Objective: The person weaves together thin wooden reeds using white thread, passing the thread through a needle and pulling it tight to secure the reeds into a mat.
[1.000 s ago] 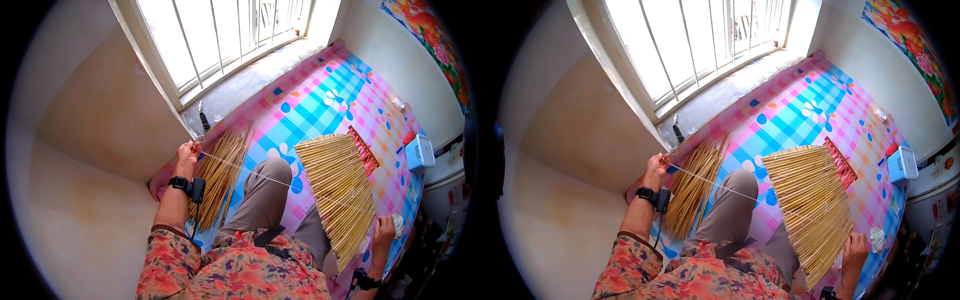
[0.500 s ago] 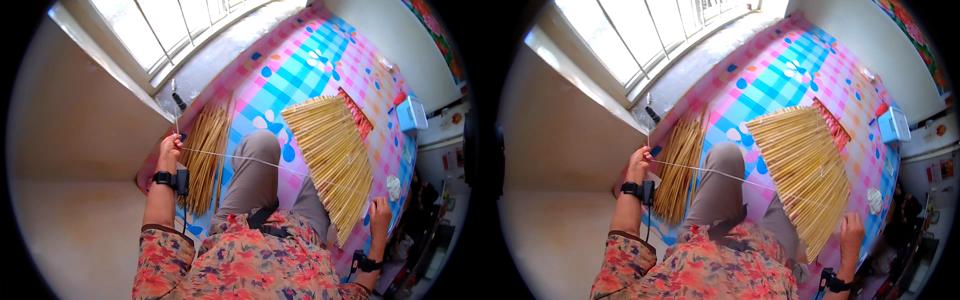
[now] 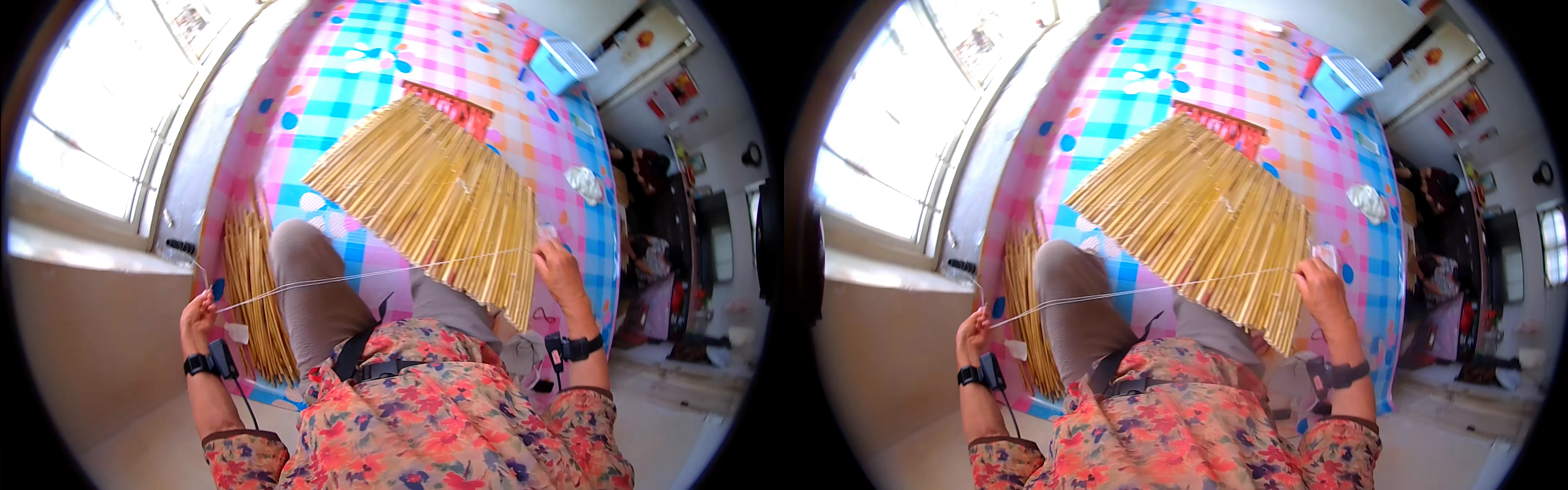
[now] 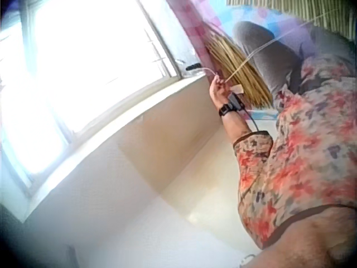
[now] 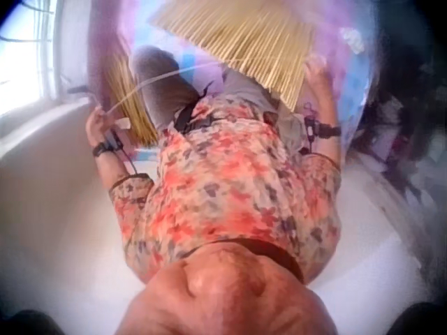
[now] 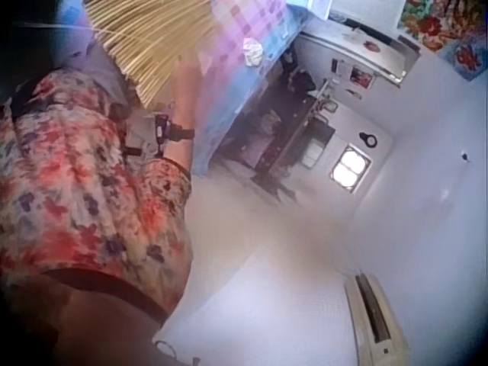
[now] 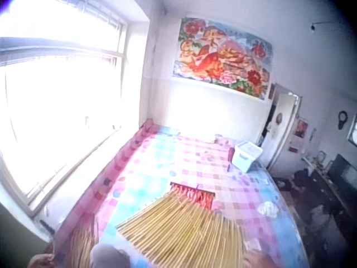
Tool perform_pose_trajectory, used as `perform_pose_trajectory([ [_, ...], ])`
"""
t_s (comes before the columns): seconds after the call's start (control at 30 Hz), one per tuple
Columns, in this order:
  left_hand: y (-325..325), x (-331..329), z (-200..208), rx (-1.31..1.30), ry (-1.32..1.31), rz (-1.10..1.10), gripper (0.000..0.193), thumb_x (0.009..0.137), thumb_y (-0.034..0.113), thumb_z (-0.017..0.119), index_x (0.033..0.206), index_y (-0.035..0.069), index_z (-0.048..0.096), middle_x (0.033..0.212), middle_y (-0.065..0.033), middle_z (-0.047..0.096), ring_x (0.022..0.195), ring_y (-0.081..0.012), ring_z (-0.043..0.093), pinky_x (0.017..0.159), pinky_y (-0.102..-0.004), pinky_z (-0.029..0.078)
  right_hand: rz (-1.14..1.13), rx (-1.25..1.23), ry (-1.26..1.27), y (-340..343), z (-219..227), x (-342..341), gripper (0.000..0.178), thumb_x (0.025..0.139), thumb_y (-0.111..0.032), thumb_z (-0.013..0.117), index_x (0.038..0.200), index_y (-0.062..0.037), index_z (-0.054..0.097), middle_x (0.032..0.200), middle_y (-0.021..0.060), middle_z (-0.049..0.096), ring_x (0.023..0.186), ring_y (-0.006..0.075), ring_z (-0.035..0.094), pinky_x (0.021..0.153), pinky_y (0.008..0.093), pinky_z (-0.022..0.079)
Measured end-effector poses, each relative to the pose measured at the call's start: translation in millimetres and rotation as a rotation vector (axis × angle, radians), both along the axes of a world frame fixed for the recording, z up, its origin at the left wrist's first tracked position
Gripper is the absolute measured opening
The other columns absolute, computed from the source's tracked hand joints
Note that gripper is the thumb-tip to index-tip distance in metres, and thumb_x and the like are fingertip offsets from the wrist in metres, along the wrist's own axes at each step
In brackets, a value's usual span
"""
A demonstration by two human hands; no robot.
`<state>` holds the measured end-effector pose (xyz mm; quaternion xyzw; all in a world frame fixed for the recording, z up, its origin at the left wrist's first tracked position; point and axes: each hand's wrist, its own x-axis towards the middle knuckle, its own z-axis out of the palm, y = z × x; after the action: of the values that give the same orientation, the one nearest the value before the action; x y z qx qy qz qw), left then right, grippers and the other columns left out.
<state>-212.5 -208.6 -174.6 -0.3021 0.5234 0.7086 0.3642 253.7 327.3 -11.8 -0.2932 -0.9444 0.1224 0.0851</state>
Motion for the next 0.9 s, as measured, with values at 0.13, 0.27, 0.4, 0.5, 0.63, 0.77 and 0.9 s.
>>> perform_pose_trajectory([
  [0.13, -3.6, -7.4, -2.1, -0.025, 0.095, 0.039, 0.014, 0.092, 0.009, 0.052, 0.079, 0.002, 0.052, 0.063, -0.0015, 0.052, 0.05, -0.0074, 0.046, 0.043, -0.0182, 0.04, -0.049, -0.099, 0.086, 1.3, -9.7, 15.0, 0.009, 0.077, -0.004, 0.06, 0.085, -0.0036, 0.056, 0.08, 0.0141, 0.056, 0.077, 0.0333, 0.057, 0.065, 0.0379, 0.046],
  [0.27, -26.2, -25.1, -5.9, -0.072, 0.149, 0.025, 0.016, 0.093, 0.011, 0.05, 0.08, 0.002, 0.052, 0.063, -0.0019, 0.052, 0.048, -0.0073, 0.043, 0.044, -0.018, 0.04, -0.284, -0.121, 0.379, 12.9, -34.7, 48.9, 0.01, 0.08, -0.002, 0.057, 0.089, -0.0027, 0.058, 0.079, 0.009, 0.058, 0.074, 0.023, 0.06, 0.063, 0.0327, 0.047],
  [0.4, -32.7, -26.4, 6.5, -0.048, 0.158, -0.074, 0.018, 0.094, 0.013, 0.048, 0.081, 0.002, 0.052, 0.063, -0.0018, 0.053, 0.047, -0.0068, 0.042, 0.044, -0.018, 0.039, -0.813, -0.597, 0.582, 30.0, -146.6, 116.5, 0.008, 0.085, -0.008, 0.055, 0.088, -0.0012, 0.058, 0.074, 0.003, 0.06, 0.07, 0.0102, 0.06, 0.059, 0.0257, 0.048],
  [0.5, 7.6, -12.0, 29.4, -0.222, 0.146, -0.048, 0.015, 0.094, 0.013, 0.048, 0.083, 0.003, 0.051, 0.064, -0.0015, 0.053, 0.046, -0.0066, 0.042, 0.041, -0.0179, 0.036, -1.078, -0.84, 0.443, 4.0, -250.5, 167.5, 0.012, 0.084, -0.013, 0.057, 0.086, -0.001, 0.058, 0.071, 0.0067, 0.061, 0.064, 0.0168, 0.061, 0.055, 0.0291, 0.05],
  [0.63, -2.9, -20.7, 43.9, -0.281, 0.115, -0.114, 0.014, 0.094, 0.012, 0.046, 0.084, 0.003, 0.05, 0.066, -0.0018, 0.053, 0.047, -0.0056, 0.04, 0.04, -0.0181, 0.034, -0.436, -0.124, -0.226, -62.8, -356.6, 202.0, 0.02, 0.09, -0.026, 0.048, 0.087, -0.01, 0.06, 0.07, 0.0157, 0.063, 0.056, 0.0325, 0.061, 0.046, 0.0426, 0.045],
  [0.77, -3.4, -16.1, 70.9, -0.486, 0.145, -0.045, 0.016, 0.094, 0.013, 0.045, 0.082, 0.005, 0.05, 0.066, -0.0017, 0.053, 0.047, -0.0055, 0.039, 0.04, -0.0188, 0.035, -0.735, -0.489, 0.012, -117.3, -411.1, 194.7, 0.03, 0.092, -0.024, 0.044, 0.118, -0.0137, 0.052, 0.071, 0.0156, 0.063, 0.064, 0.0333, 0.061, 0.053, 0.0446, 0.047],
  [0.9, 4.4, -6.7, 92.6, -0.682, 0.199, -0.04, 0.017, 0.093, 0.014, 0.048, 0.079, 0.004, 0.053, 0.061, -0.0013, 0.054, 0.046, -0.0063, 0.042, 0.04, -0.0193, 0.039, -0.941, -0.707, -0.031, -144.2, -413.0, 161.4, 0.029, 0.092, -0.024, 0.044, 0.117, -0.0133, 0.052, 0.071, 0.0149, 0.063, 0.064, 0.0325, 0.061, 0.054, 0.0439, 0.047],
])
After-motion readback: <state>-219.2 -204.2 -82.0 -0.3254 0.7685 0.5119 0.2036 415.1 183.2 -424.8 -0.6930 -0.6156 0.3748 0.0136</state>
